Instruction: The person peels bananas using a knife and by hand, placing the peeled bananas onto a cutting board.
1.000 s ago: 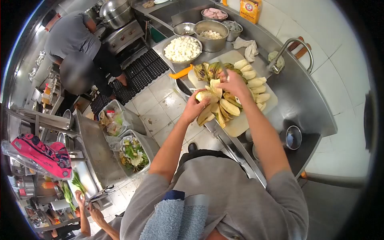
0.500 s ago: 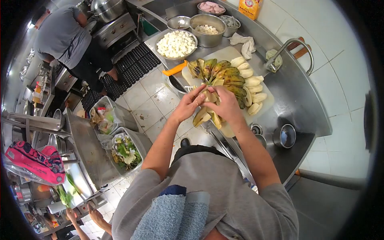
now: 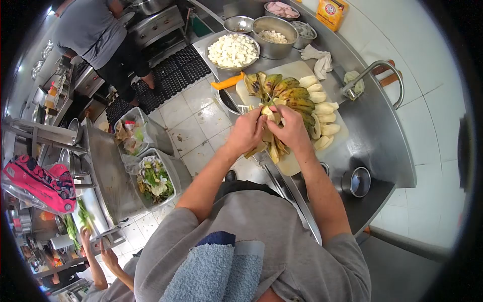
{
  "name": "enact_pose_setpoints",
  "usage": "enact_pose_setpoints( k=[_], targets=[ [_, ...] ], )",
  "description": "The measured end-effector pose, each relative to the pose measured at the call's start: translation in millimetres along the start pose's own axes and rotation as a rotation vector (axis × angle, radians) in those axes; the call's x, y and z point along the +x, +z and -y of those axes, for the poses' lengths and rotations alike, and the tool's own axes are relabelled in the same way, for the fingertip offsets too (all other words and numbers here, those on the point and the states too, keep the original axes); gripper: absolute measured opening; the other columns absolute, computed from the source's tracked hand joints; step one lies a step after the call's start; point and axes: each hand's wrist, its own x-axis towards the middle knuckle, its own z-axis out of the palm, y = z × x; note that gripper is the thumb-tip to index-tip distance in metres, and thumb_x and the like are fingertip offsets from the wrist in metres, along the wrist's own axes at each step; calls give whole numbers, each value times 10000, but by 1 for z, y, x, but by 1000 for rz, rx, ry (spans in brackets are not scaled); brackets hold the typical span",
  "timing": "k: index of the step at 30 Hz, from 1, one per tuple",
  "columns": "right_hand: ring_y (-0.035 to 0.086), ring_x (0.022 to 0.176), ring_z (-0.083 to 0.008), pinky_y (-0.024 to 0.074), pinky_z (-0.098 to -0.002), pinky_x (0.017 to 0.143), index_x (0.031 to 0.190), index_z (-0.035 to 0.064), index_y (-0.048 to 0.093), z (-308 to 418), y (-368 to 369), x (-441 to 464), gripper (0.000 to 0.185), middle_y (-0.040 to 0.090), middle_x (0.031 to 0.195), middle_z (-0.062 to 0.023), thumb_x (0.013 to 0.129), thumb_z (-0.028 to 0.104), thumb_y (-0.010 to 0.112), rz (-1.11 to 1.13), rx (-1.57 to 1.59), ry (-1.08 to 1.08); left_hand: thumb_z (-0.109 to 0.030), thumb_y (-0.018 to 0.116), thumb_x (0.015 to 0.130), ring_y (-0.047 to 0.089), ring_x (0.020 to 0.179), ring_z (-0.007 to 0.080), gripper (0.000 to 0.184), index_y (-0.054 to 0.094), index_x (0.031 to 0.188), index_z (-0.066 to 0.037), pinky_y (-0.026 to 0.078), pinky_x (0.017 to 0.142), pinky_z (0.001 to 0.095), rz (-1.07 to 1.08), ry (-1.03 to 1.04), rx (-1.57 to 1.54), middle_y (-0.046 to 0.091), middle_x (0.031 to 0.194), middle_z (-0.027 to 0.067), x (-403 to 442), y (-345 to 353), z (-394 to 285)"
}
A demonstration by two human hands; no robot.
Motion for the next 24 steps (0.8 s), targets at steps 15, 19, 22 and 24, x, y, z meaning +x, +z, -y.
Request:
enact_pose_setpoints(
  k=[15, 19, 22, 24],
  targets=[
    [676, 903, -369, 542, -399, 802, 1063, -36, 627, -15, 22, 6, 333, 671, 967, -207, 773, 103, 712, -232, 27, 20, -13, 523, 932, 638, 727, 416, 264, 550, 1192, -46, 490, 646, 467, -242, -95, -74, 634, 794, 223, 7, 27, 8],
    [670, 907, -338, 534, -383, 804, 1097, -25, 636, -16, 19, 6, 323, 670, 982, -181, 798, 84, 689, -234, 53, -13, -47, 504, 972, 649, 679, 361, 191, 600, 1136, -52, 490, 617, 407, -343, -194, -254, 636, 792, 213, 1, 38, 4],
    [647, 940, -326, 516, -382, 821, 1111, -7, 644, -14, 9, 6, 277, 660, 1025, -170, 846, 72, 664, -158, 99, -12, -49, 464, 1010, 516, 646, 117, 186, 598, 1140, -39, 449, 616, 284, -373, -185, -309, 586, 747, 61, -2, 43, 0],
    [649, 931, -336, 516, -389, 824, 1106, -7, 644, -18, 5, 7, 274, 663, 1012, -172, 850, 85, 673, -145, 49, -25, -49, 473, 1009, 514, 664, 109, 184, 597, 1143, -33, 448, 622, 276, -366, -170, -348, 596, 762, 52, 0, 44, 3]
  ],
)
